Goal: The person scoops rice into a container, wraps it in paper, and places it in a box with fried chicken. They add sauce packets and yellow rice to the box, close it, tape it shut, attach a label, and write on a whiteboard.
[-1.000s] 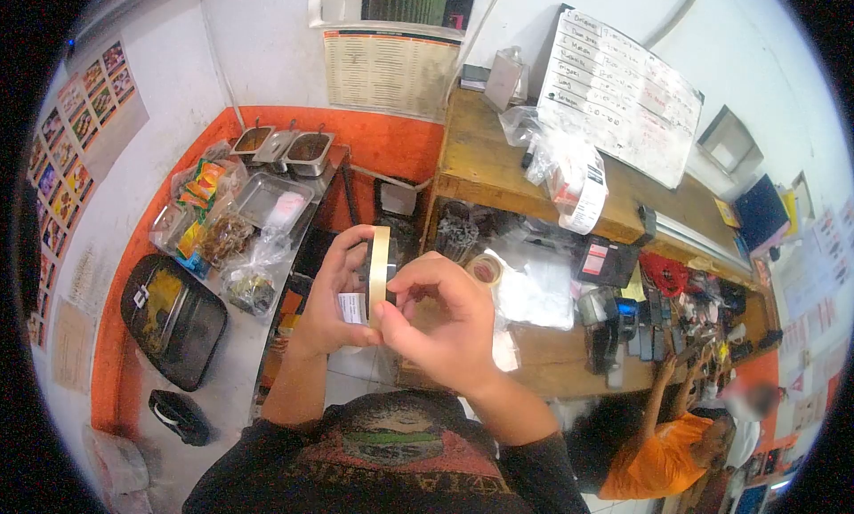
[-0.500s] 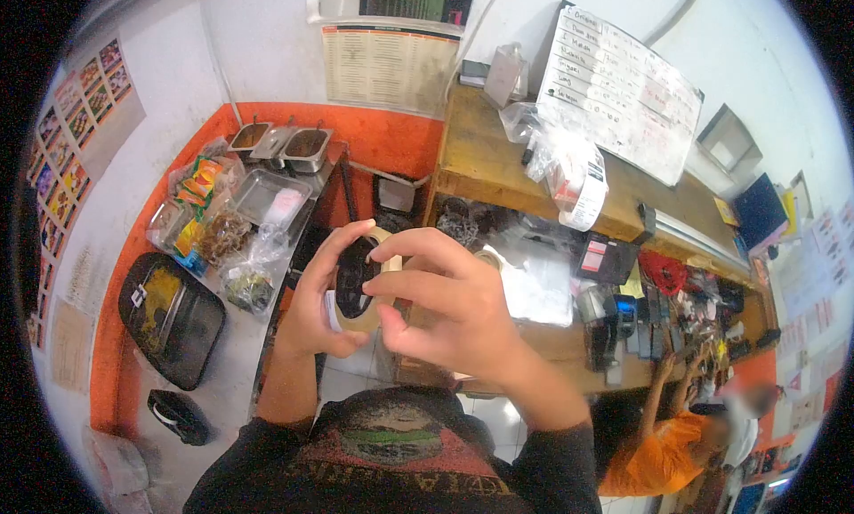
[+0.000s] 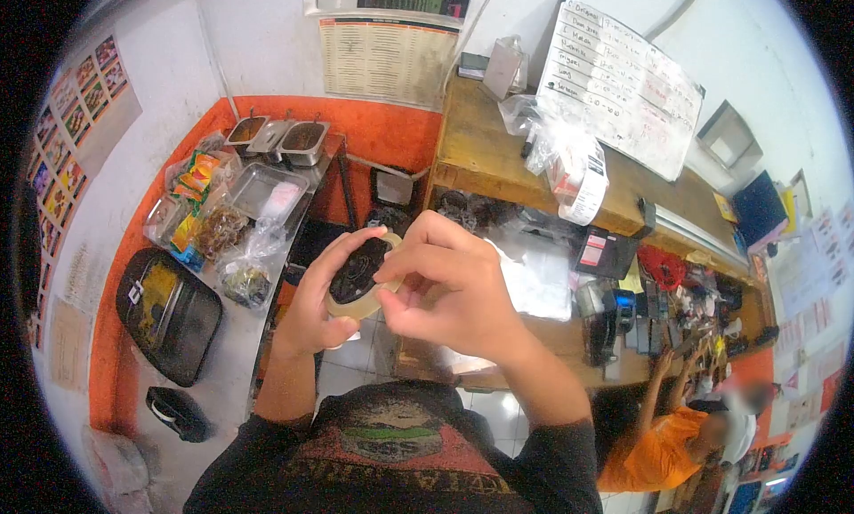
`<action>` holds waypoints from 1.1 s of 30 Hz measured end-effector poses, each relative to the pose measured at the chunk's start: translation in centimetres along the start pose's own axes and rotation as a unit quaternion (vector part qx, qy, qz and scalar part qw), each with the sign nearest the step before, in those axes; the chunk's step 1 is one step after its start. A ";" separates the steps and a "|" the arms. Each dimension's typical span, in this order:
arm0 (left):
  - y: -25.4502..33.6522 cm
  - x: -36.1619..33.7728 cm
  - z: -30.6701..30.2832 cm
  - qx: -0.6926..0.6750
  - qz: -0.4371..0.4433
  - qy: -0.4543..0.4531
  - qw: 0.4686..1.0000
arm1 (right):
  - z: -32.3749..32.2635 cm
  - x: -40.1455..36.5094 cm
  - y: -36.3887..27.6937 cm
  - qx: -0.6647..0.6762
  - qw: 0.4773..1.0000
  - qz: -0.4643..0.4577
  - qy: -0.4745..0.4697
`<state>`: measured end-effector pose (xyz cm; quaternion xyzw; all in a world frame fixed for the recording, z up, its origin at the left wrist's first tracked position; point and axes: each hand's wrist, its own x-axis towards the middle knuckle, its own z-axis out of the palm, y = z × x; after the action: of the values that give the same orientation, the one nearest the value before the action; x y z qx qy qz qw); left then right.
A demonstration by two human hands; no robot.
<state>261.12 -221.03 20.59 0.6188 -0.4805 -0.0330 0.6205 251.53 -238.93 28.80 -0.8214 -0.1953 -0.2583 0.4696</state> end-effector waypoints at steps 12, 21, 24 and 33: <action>-0.8 -0.2 0.2 -0.056 -0.052 -0.018 0.997 | -0.2 -0.4 1.6 0.034 0.996 0.085 -0.007; -0.3 0.0 -0.2 -0.066 -0.070 -0.035 0.995 | 0.0 -0.2 1.9 0.026 0.997 0.065 -0.019; -0.4 -0.1 -0.2 -0.112 -0.087 -0.036 0.989 | 0.1 -0.2 1.5 0.098 0.987 0.124 -0.017; -0.8 -0.3 -0.1 -0.115 -0.101 -0.013 0.988 | 0.4 -0.2 2.5 0.027 0.997 0.065 -0.029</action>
<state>261.46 -220.90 19.81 0.5886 -0.4164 -0.1583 0.6746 252.88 -239.76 26.84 -0.8264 -0.1625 -0.1977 0.5015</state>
